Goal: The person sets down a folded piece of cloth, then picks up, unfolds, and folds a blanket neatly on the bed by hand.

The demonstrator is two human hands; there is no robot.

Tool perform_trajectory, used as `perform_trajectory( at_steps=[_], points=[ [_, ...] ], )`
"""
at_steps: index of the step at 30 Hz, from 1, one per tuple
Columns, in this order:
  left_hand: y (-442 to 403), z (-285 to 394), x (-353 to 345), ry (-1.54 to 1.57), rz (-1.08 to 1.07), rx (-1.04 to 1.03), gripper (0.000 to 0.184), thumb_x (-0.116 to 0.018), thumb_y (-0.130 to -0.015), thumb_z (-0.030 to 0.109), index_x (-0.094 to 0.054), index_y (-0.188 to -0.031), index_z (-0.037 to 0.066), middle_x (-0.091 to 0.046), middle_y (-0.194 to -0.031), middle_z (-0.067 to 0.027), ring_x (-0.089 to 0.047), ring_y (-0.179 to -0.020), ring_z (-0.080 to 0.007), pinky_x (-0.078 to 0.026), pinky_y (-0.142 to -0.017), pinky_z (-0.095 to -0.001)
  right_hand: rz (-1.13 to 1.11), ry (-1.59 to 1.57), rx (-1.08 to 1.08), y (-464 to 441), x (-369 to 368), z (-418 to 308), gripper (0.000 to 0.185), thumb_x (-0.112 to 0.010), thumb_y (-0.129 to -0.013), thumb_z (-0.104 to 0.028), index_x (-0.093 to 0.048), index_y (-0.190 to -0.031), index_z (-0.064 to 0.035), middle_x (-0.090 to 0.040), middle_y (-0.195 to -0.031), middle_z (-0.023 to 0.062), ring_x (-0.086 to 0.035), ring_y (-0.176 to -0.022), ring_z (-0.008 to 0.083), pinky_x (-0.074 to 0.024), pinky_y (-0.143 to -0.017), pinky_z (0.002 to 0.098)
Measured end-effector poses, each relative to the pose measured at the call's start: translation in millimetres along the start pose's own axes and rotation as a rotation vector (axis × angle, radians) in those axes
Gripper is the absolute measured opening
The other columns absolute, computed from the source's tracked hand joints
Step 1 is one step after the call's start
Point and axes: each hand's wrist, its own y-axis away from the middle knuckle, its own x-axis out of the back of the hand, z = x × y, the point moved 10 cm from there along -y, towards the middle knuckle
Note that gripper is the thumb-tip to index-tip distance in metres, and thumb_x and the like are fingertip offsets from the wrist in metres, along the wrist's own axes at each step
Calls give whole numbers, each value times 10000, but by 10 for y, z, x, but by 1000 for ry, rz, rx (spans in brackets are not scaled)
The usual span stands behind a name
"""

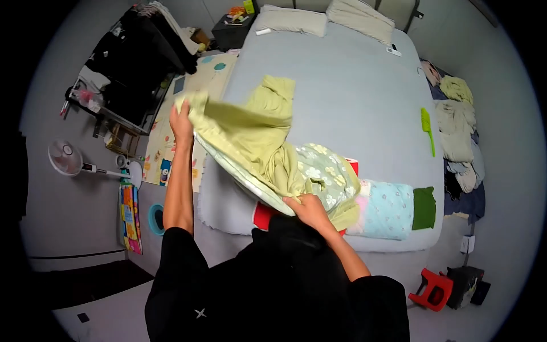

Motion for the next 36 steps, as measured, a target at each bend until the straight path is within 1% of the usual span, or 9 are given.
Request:
perform_trajectory(
  at_steps=[2, 3, 9, 13, 21, 24, 26, 28, 36],
  points=[
    [1063, 1922, -1414, -613, -96, -964, 206, -509, -871, -17, -641, -1028, 4, -684, -937, -139, -660, -900, -305, -520, -787, -380, 60, -81, 93, -97, 53, -233, 523, -700, -905, -424, -685, -806, 89, -604, -626, 231, -600, -559, 267, -481, -609, 403],
    [1167, 1659, -1610, -915, -307, -970, 234, -542, -739, -35, -647, -944, 1, -674, -883, -164, -646, -907, -341, -517, -829, -414, 47, -49, 62, -106, 126, -219, 527, -701, -903, -426, -684, -797, 89, -597, -613, 227, -589, -545, 265, -477, -601, 406],
    [788, -1030, -247, -1674, -502, 238, 478, -567, -799, 82, -605, -1264, -22, -642, -1228, -298, -617, -1158, -430, -481, -1002, -455, 34, -47, -98, 13, 459, 524, 503, -717, -889, -427, -710, -820, 71, -643, -635, 194, -574, -555, 221, -479, -600, 381],
    [1003, -1924, 1063, -1466, -312, 547, 513, -552, -793, 163, -643, -1230, -91, -615, -1279, -326, -603, -1231, -399, -459, -1040, -407, -51, -59, -127, 133, 244, 903, 502, -722, -877, -445, -729, -849, 56, -673, -681, 207, -640, -618, 244, -491, -626, 390],
    [1494, -2316, 890, -1029, -504, 956, 527, -721, -882, 365, -675, -1205, -48, -713, -1086, -133, -644, -926, -207, -528, -839, -378, -111, 109, -160, 88, 229, 642, 555, -719, -857, -481, -709, -807, 72, -636, -658, 242, -646, -614, 348, -489, -628, 436],
    [-225, -1881, 1482, -511, 160, 395, 328, -646, -949, 264, -681, -1061, -42, -705, -1018, -133, -651, -888, -231, -548, -741, -387, -51, 54, -77, 63, 343, 561, 536, -708, -877, -464, -708, -804, 67, -625, -651, 244, -632, -609, 364, -477, -616, 446],
    [-96, -144, 895, 242, 586, -55, 347, -546, -1015, 222, -588, -1157, -91, -669, -1129, -187, -675, -979, -279, -575, -797, -422, -44, 22, -3, 63, 376, 286, 511, -694, -899, -448, -716, -827, 57, -631, -678, 247, -624, -630, 381, -470, -620, 450],
    [19, 737, 749, 190, 508, -349, 384, -527, -1036, 217, -530, -1252, -100, -633, -1214, -217, -670, -1037, -311, -587, -843, -429, 14, 134, 255, 49, 318, -359, 443, -670, -920, -410, -727, -816, 16, -649, -746, 236, -629, -721, 404, -482, -665, 469],
    [678, -1184, 2212, 354, 831, 49, 494, -543, -948, 19, -402, -1402, -115, -577, -1338, -241, -644, -1152, -378, -564, -967, -494, -57, 406, 259, -96, 156, -422, 432, -683, -886, -414, -716, -757, -3, -661, -770, 226, -642, -772, 422, -511, -717, 491]
  ],
)
